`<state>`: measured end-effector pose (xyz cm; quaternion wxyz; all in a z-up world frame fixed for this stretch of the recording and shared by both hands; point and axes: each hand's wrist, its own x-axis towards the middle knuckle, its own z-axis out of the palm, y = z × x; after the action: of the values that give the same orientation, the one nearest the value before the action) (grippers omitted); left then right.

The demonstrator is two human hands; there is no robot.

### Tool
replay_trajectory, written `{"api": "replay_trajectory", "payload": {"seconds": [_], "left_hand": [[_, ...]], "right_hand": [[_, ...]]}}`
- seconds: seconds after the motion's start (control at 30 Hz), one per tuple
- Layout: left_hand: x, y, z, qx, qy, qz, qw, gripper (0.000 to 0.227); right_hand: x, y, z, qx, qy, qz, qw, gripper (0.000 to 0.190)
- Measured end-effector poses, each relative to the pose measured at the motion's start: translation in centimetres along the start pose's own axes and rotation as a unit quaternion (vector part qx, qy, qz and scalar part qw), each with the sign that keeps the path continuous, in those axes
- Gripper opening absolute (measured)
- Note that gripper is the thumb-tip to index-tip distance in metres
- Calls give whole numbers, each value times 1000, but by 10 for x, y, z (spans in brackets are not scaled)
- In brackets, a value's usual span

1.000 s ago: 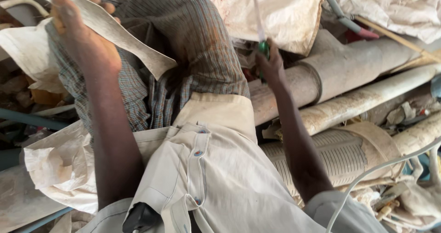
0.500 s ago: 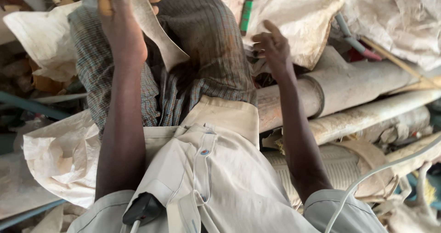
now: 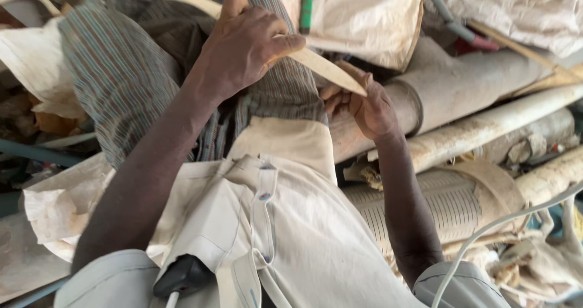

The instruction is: The person sits on the floor and uses a knife to cut a long strip from a piece of fabric. They hold the fabric with one hand and slice along its length with the other, producing a narrow strip.

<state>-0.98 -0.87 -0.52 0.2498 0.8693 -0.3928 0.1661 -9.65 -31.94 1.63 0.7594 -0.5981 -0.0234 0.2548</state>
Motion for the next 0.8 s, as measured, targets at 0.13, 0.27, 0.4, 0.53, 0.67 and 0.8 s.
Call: {"api": "replay_trajectory", "payload": {"seconds": [0.13,0.27,0.4,0.53,0.67,0.8], "left_hand": [[5,17,20,43,-6,71,997,18],[12,38,33,73,-46,115,990,16],[23,63,41,86,-104,154,979,32],[36,82,46,65,-124,195,971,34],[40,86,52,-1,-54,202,978,38],[37,71,53,-54,-51,141,987,28]], "right_hand": [[-38,12,3,-16,-10,76,997,89],[-64,16,11,9,-20,127,992,85],[-82,21,21,-75,37,186,979,69],[-89,32,24,-9,44,159,986,53],[-108,49,25,9,129,140,982,43],[-135,52,13,-64,266,167,947,46]]}}
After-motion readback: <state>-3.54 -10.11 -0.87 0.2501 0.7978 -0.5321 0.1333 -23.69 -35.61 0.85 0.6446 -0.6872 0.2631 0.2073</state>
